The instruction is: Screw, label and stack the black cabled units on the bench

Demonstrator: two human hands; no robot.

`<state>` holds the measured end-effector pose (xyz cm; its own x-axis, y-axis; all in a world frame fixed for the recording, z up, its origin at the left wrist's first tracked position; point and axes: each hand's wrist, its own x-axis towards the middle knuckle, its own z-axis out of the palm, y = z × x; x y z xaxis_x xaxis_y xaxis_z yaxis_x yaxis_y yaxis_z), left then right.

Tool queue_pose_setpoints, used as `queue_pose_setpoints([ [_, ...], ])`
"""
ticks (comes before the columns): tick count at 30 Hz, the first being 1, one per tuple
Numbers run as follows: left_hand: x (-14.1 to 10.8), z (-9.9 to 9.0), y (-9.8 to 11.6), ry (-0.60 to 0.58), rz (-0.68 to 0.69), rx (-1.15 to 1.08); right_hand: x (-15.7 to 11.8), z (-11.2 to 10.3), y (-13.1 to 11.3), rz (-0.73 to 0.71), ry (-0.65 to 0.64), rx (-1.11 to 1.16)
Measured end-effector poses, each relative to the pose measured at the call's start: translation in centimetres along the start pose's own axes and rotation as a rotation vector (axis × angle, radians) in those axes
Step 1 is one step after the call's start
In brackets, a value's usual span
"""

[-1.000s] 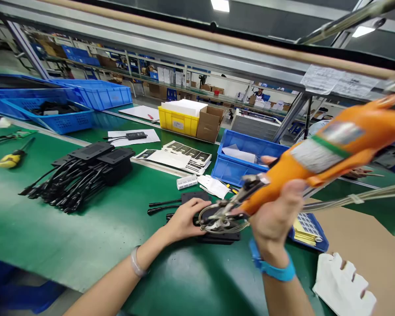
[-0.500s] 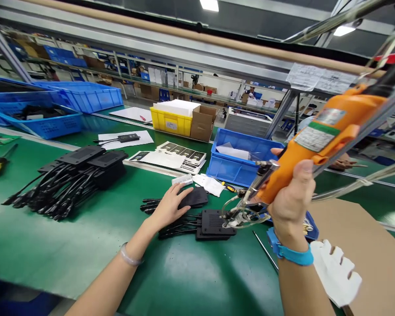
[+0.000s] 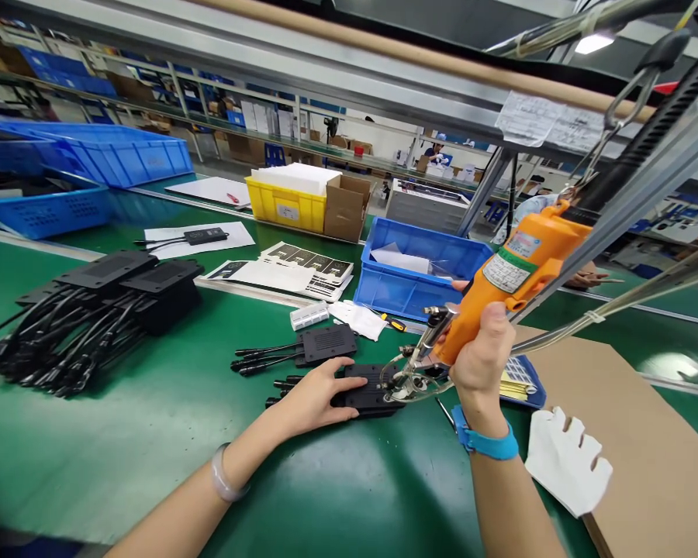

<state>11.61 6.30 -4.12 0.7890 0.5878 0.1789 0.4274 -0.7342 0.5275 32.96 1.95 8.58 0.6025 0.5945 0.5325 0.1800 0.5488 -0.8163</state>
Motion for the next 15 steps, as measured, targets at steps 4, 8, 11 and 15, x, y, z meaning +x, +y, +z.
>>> queue_pose_setpoints([
  [4,-0.1,-0.2,0.1,0.004,-0.003,-0.004,-0.1,0.2,0.1,-0.016,-0.009,-0.005],
  [8,-0.1,0.0,0.1,0.016,-0.016,-0.004,-0.4,0.3,0.3,-0.025,-0.016,-0.04],
  [11,-0.1,0.1,0.0,0.02,-0.025,-0.008,-0.7,0.3,0.4,-0.017,-0.002,-0.072],
  [15,-0.1,0.1,0.1,0.021,-0.028,-0.019,-1.1,0.3,0.7,-0.052,0.008,-0.096],
])
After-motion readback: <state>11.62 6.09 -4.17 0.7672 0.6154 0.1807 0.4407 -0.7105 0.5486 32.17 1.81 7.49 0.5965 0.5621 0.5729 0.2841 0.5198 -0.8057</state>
